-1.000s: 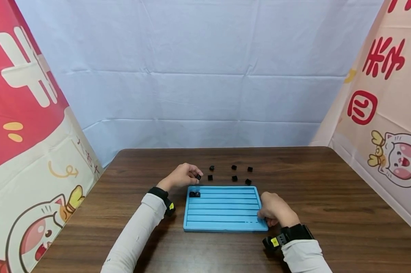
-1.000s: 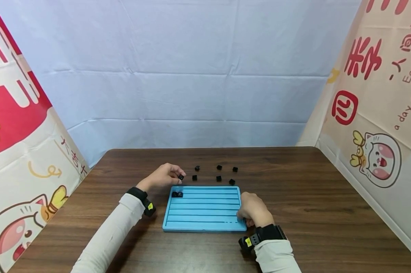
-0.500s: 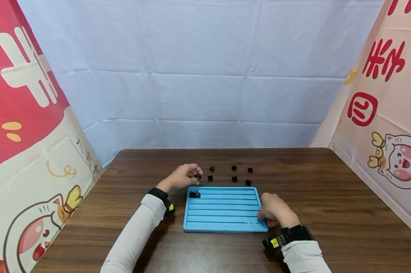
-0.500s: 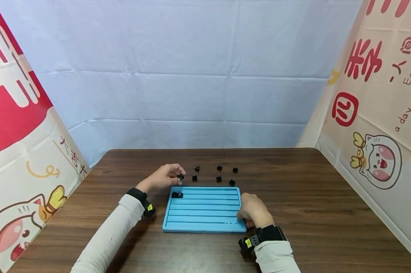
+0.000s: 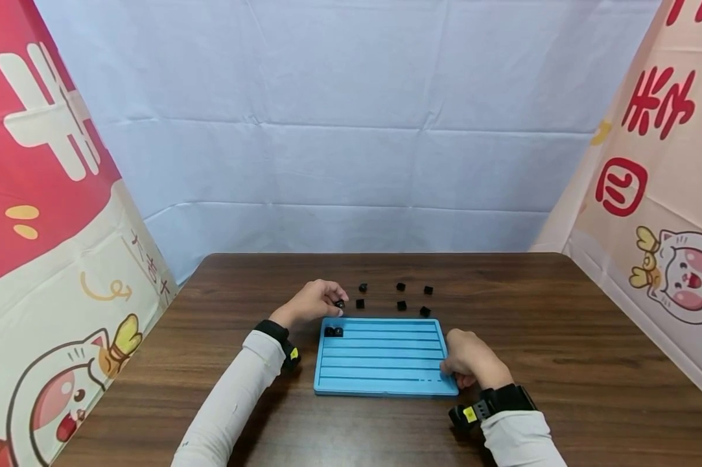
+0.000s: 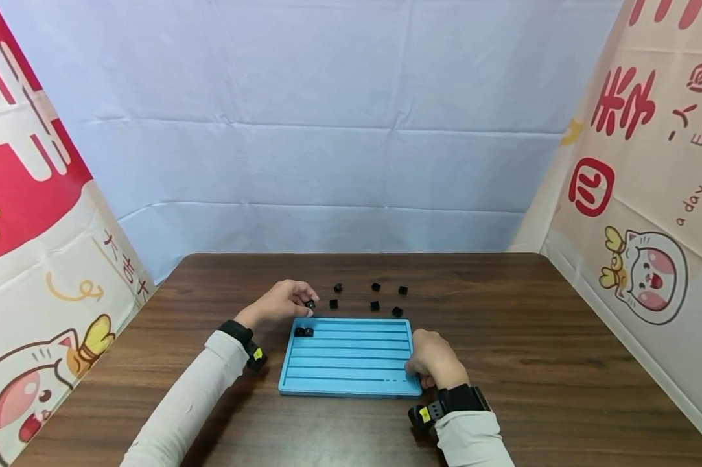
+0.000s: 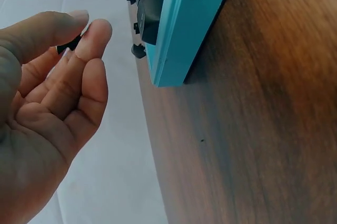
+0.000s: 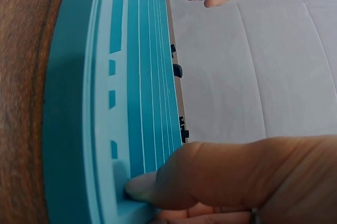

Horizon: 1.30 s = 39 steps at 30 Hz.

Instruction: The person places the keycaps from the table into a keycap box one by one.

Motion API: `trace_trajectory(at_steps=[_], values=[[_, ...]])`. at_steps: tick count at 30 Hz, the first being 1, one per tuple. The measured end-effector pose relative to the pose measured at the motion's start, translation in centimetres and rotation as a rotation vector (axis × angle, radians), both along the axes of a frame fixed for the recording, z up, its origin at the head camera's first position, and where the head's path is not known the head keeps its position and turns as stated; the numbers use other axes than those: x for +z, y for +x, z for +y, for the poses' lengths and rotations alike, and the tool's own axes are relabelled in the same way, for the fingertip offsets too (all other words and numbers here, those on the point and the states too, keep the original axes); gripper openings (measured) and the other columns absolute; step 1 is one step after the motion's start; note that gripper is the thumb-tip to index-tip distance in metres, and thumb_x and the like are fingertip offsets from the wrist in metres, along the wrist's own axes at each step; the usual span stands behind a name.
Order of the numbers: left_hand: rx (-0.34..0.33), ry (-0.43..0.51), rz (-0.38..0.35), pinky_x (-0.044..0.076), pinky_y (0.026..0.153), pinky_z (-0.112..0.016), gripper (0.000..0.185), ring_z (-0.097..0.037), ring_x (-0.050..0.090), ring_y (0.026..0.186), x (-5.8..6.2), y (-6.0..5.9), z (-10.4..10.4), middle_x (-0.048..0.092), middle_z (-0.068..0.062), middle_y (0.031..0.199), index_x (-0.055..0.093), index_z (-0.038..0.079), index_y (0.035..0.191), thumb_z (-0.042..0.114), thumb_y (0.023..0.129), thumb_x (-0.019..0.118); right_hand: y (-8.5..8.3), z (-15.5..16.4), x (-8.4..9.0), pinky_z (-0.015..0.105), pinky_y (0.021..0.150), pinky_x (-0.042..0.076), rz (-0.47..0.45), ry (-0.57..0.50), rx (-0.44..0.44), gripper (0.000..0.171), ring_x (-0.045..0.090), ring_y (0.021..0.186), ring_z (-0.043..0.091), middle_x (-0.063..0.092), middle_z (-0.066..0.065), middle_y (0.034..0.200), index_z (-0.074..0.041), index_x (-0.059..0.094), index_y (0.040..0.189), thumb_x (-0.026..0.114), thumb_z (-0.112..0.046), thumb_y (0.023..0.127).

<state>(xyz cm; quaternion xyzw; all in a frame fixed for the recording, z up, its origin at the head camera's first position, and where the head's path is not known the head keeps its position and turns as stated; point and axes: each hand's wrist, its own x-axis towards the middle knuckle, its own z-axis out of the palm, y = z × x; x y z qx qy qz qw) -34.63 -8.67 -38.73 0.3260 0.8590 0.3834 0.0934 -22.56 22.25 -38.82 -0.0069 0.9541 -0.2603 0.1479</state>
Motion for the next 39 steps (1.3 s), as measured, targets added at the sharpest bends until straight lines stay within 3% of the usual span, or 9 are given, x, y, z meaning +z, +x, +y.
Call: trace_trajectory(at_steps=[4, 9, 14, 23, 30, 37, 39], values=[[-0.002, -0.009, -0.003, 0.051, 0.074, -0.029, 0.027, -0.017, 0.057, 0.088, 0.2, 0.1, 0.2, 0.061, -0.004, 0.097, 0.059, -0.001, 0.111, 0.002, 0.084, 0.066, 0.0, 0.0, 0.0, 0.026, 0.037, 0.046, 0.007, 0.000, -0.005, 0.013, 0.053, 0.038, 0.015, 0.054, 0.009, 0.046, 0.001, 0.059, 0.066, 0.064, 0.003, 0.077], [0.012, -0.016, -0.029, 0.051, 0.072, -0.029, 0.021, -0.016, 0.058, 0.084, 0.3, 0.3, 0.3, 0.062, -0.003, 0.089, 0.062, -0.002, 0.104, 0.001, 0.083, 0.067, 0.0, 0.0, 0.0, 0.025, 0.037, 0.046, 0.000, 0.004, -0.005, 0.014, 0.053, 0.038, 0.015, 0.054, 0.008, 0.046, 0.001, 0.059, 0.065, 0.064, 0.003, 0.077], [0.005, -0.032, -0.008, 0.050, 0.073, -0.029, 0.021, -0.015, 0.058, 0.086, 0.2, 0.4, 0.2, 0.063, -0.002, 0.092, 0.065, -0.001, 0.104, 0.003, 0.084, 0.067, 0.0, -0.1, 0.0, 0.024, 0.038, 0.046, -0.015, 0.004, -0.008, 0.013, 0.053, 0.039, 0.015, 0.055, 0.009, 0.047, 0.001, 0.058, 0.067, 0.065, 0.002, 0.078], [-0.019, -0.010, 0.009, 0.050, 0.066, -0.029, 0.021, -0.015, 0.057, 0.077, 0.1, 0.4, 0.2, 0.062, 0.001, 0.083, 0.066, -0.001, 0.104, 0.004, 0.084, 0.067, 0.0, 0.0, 0.0, 0.024, 0.038, 0.046, -0.019, 0.013, -0.012, 0.012, 0.053, 0.039, 0.015, 0.055, 0.009, 0.048, 0.002, 0.058, 0.068, 0.065, 0.002, 0.078], [-0.005, 0.035, -0.020, 0.050, 0.065, -0.028, 0.016, -0.017, 0.056, 0.074, 0.1, 0.4, 0.3, 0.060, -0.004, 0.081, 0.066, 0.003, 0.097, 0.000, 0.081, 0.069, 0.1, 0.0, 0.1, 0.026, 0.038, 0.047, -0.008, 0.004, -0.019, 0.008, 0.053, 0.038, 0.015, 0.054, 0.009, 0.046, 0.004, 0.058, 0.073, 0.065, 0.003, 0.077], [-0.007, 0.042, -0.052, 0.049, 0.064, -0.029, 0.015, -0.027, 0.057, 0.076, 2.5, 2.6, 0.5, 0.061, -0.016, 0.082, 0.063, -0.006, 0.095, -0.005, 0.081, 0.067, 0.2, 0.0, 0.2, 0.026, 0.037, 0.046, 0.002, -0.007, -0.008, 0.010, 0.053, 0.038, 0.015, 0.054, 0.009, 0.045, 0.002, 0.058, 0.070, 0.064, 0.003, 0.077], [-0.009, 0.042, -0.052, 0.049, 0.064, -0.028, 0.014, -0.025, 0.058, 0.075, 2.4, 2.6, 0.4, 0.061, -0.014, 0.081, 0.063, -0.006, 0.094, -0.005, 0.081, 0.067, 0.2, -0.1, 0.2, 0.025, 0.037, 0.046, -0.001, -0.002, -0.005, 0.011, 0.052, 0.038, 0.015, 0.054, 0.009, 0.046, 0.002, 0.058, 0.069, 0.064, 0.003, 0.077]])
